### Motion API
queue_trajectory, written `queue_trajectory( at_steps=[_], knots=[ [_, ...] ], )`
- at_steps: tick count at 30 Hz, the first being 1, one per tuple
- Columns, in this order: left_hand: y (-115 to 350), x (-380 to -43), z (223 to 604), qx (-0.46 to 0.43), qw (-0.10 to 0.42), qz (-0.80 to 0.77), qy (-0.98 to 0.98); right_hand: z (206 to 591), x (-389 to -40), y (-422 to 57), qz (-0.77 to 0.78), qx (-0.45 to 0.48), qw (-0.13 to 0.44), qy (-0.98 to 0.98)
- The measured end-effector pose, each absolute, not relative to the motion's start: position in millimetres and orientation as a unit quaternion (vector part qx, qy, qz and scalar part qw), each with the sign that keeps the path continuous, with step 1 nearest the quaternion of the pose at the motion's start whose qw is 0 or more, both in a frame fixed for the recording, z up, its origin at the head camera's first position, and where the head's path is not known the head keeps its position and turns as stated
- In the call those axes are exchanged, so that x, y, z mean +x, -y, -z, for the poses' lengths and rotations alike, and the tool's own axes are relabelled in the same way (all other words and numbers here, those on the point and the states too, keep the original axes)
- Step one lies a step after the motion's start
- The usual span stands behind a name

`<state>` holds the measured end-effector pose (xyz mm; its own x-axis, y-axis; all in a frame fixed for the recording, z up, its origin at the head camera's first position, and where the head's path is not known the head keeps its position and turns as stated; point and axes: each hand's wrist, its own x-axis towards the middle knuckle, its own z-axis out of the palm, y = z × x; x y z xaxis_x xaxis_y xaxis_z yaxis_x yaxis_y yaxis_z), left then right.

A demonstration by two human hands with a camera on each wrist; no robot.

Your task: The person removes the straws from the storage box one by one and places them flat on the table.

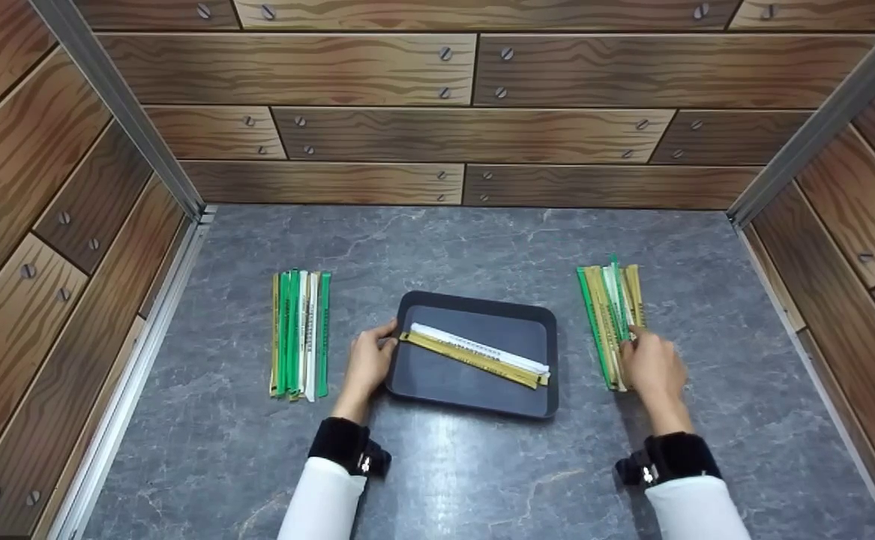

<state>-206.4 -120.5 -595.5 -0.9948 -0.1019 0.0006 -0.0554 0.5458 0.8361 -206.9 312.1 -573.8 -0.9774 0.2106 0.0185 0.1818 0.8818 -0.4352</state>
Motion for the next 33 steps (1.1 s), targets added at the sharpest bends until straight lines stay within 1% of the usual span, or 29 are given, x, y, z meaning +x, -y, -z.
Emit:
queue_trajectory(
  at_steps=[4,8,13,16,19,21,25,28,31,33],
  knots=[
    [120,-206,595,0.042,0.021,0.477,0.877,576,-208,-313,-0.225,-0.097,0.047,0.968],
    [120,-207,595,0.042,0.018,0.478,0.877,580,-205,-303,-0.242,-0.071,0.098,0.963],
    [121,-208,597,0.042,0.025,0.477,0.877,582,-202,-276,-0.268,0.01,0.172,0.948],
    [121,-208,597,0.04,0.031,0.474,0.879,579,-200,-255,-0.272,0.072,0.19,0.941],
    [121,-208,598,0.042,0.032,0.471,0.881,577,-196,-233,-0.266,0.129,0.18,0.938],
    [121,-208,598,0.043,0.032,0.47,0.881,577,-193,-219,-0.256,0.166,0.162,0.939],
    [121,-207,598,0.043,0.033,0.467,0.883,581,-188,-197,-0.226,0.227,0.104,0.941],
    [121,-206,598,0.035,0.043,0.464,0.884,585,-186,-186,-0.199,0.251,0.062,0.945],
    [121,-206,599,0.033,0.051,0.461,0.885,589,-185,-179,-0.171,0.254,0.054,0.951],
    [120,-205,599,0.036,0.051,0.459,0.886,592,-185,-176,-0.146,0.251,0.064,0.955]
  ],
)
